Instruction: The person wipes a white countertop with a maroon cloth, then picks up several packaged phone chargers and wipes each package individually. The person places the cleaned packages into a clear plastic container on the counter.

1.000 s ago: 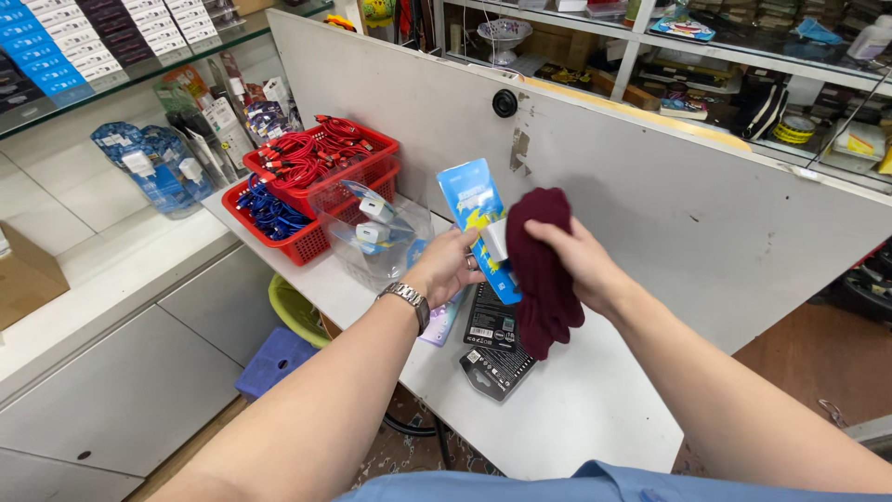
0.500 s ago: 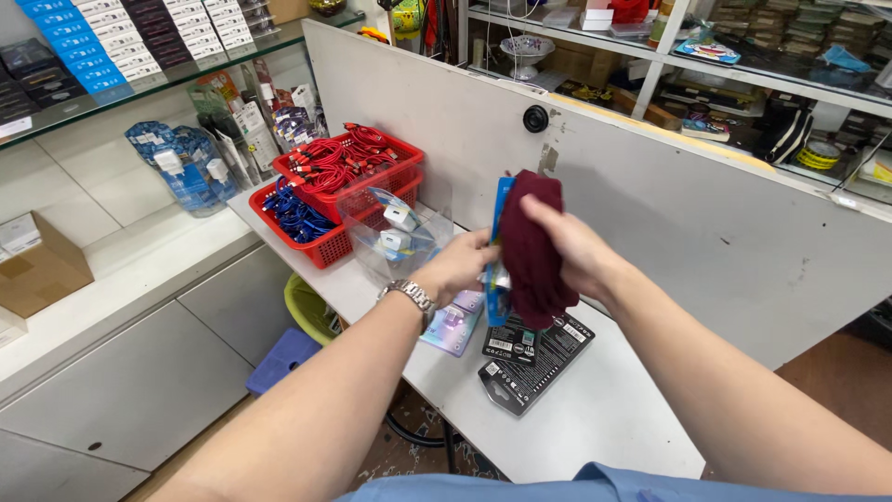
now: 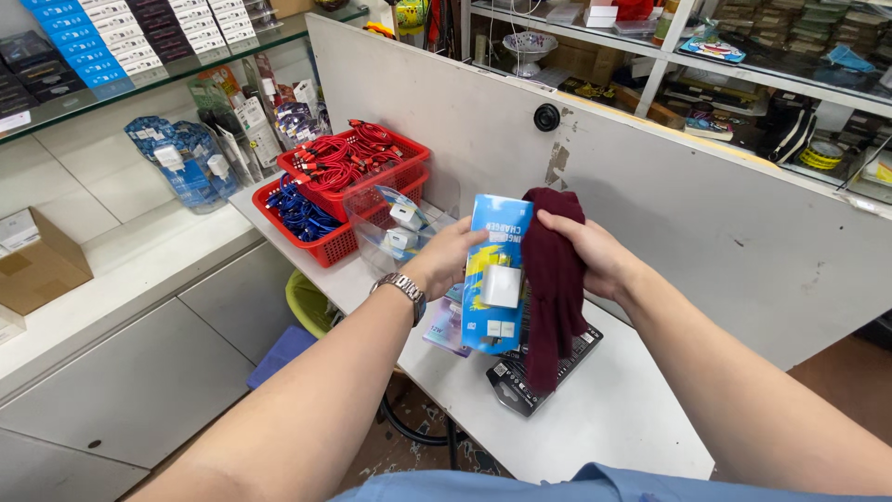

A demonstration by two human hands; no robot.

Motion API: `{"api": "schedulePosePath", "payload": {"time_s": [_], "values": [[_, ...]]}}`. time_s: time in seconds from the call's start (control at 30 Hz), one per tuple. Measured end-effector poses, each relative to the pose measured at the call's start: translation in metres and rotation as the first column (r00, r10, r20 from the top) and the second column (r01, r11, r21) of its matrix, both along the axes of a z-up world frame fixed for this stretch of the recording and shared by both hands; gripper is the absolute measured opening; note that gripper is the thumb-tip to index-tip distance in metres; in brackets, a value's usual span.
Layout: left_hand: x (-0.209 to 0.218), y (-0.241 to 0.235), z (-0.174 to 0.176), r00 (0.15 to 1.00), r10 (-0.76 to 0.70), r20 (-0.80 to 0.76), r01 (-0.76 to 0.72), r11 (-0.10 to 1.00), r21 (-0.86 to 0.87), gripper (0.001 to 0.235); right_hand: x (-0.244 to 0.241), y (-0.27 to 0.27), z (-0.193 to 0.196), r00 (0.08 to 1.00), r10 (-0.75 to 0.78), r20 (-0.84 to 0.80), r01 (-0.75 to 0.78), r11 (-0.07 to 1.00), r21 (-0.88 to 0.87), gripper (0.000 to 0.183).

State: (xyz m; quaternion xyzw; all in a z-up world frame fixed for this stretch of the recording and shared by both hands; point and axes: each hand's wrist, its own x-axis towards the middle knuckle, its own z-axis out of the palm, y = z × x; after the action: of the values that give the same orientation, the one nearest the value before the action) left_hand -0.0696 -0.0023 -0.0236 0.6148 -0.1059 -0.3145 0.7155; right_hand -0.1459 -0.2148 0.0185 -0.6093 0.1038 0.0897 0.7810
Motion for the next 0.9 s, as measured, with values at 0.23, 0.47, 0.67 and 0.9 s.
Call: {"api": "schedulePosePath", "payload": {"time_s": [0.23,0.47,0.67,0.9], "values": [[0.003,-0.041,-0.018,0.922,-0.062,0.383,0.026,0.995,0.097,0.034,0.011,0.042,0.005,0.912,-0.142,0.385,0.301,0.870,-0.391,0.053],[0.002,-0.020,0.002,0.953,-0.301,-0.034,0.294,0.946,-0.135,0.035,0.003,0.025,-0.009,0.899,-0.238,0.368,0.344,0.903,-0.256,0.044],[0.008,-0.010,-0.005,0.977,-0.194,-0.093,0.142,0.906,-0.398,0.033,-0.003,-0.011,-0.005,0.979,-0.201,0.022,0.192,0.959,0.209,0.045],[-0.017,-0.061,-0.034,0.888,0.458,0.039,-0.450,0.883,-0.131,0.063,-0.008,0.007,-0.025,0.979,-0.197,0.060,0.206,0.952,-0.228,0.035]]}}
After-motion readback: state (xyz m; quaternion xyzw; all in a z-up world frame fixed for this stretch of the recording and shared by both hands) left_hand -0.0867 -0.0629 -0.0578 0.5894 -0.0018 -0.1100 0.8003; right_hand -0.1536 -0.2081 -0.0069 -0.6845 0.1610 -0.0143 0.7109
